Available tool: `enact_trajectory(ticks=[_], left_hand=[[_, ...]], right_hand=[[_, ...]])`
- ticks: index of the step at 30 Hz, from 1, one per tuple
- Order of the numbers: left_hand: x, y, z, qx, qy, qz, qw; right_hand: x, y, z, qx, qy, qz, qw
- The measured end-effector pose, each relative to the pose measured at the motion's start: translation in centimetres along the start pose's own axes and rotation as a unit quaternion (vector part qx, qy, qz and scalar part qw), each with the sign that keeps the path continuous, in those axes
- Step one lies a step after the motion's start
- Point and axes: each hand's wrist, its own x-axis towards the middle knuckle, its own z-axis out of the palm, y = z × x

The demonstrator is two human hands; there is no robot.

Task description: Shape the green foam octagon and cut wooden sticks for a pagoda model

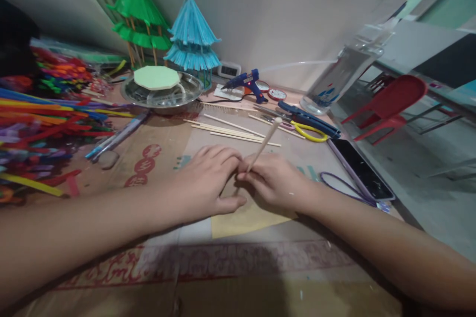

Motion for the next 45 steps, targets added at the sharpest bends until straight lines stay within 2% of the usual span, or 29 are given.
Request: enact_trajectory(ticks=[2, 6, 10, 13, 15, 19, 23, 26, 28, 32, 34, 36, 38, 40, 42, 43, 45], left_hand=[[0.0, -0.1, 0.1, 0.001, -0.002, 0.003, 1.0], [0.1, -0.1, 0.1, 0.003, 0.011, 0.01, 1.0], [0.1, 0.3, -0.2, 0.003, -0.006, 0.002, 1.0], [0.1, 0.4, -0.3, -0.001, -0.008, 0.011, 1.0], [0.1, 0.4, -0.3, 0.002, 0.0, 0.007, 1.0], [0.1, 0.1, 0.0, 0.002, 0.004, 0.013, 1.0], [0.1, -0.2, 0.2, 0.011, 0.017, 0.027, 0.999], [0.1, -0.1, 0.2, 0.021, 0.015, 0.021, 0.999], [0.1, -0.1, 0.2, 0.022, 0.012, 0.027, 0.999], [0.1, -0.1, 0.3, 0.015, 0.017, 0.027, 0.999], [0.2, -0.1, 0.3, 0.013, 0.013, 0.014, 1.0], [0.1, -0.1, 0.1, 0.007, 0.004, 0.006, 1.0], [0.1, -0.2, 0.0, -0.012, 0.006, 0.005, 1.0], [0.2, -0.4, -0.2, -0.051, 0.018, 0.007, 0.998], [0.3, -0.6, -0.5, -0.094, 0.044, 0.013, 0.994], [0.4, -0.7, -0.6, -0.112, 0.063, 0.017, 0.992], [0.6, -0.9, -1.0, -0.135, 0.101, 0.025, 0.985]], right_hand=[[-0.1, 0.0, 0.0, -0.008, 0.008, 0.007, 1.0], [0.0, 0.0, 0.0, 0.012, -0.005, -0.042, 0.999], [0.1, 0.1, -0.2, -0.022, -0.002, 0.009, 1.0], [0.1, 0.0, -0.2, 0.03, -0.01, -0.031, 0.999], [0.1, 0.1, -0.2, 0.025, -0.009, -0.046, 0.999], [-0.1, -0.1, -0.3, 0.003, -0.007, -0.001, 1.0], [-0.1, -0.4, -0.2, 0.02, -0.021, -0.06, 0.998], [-0.2, -0.4, -0.4, -0.043, -0.017, -0.028, 0.999], [-0.4, -0.4, -0.4, -0.043, -0.007, -0.01, 0.999], [-0.2, -0.4, 0.4, 0.011, -0.006, -0.068, 0.998], [0.0, 0.1, 0.6, 0.014, -0.006, -0.046, 0.999], [0.1, 0.6, 0.5, 0.055, 0.024, 0.027, 0.998], [0.1, 1.1, 0.0, 0.184, 0.072, 0.118, 0.973], [0.1, 1.5, -0.5, 0.366, 0.105, 0.18, 0.907], [0.2, 1.8, -0.7, 0.511, 0.111, 0.203, 0.828], [0.3, 1.9, -0.8, 0.556, 0.105, 0.205, 0.798], [0.5, 2.0, -0.6, 0.601, 0.09, 0.202, 0.768]])
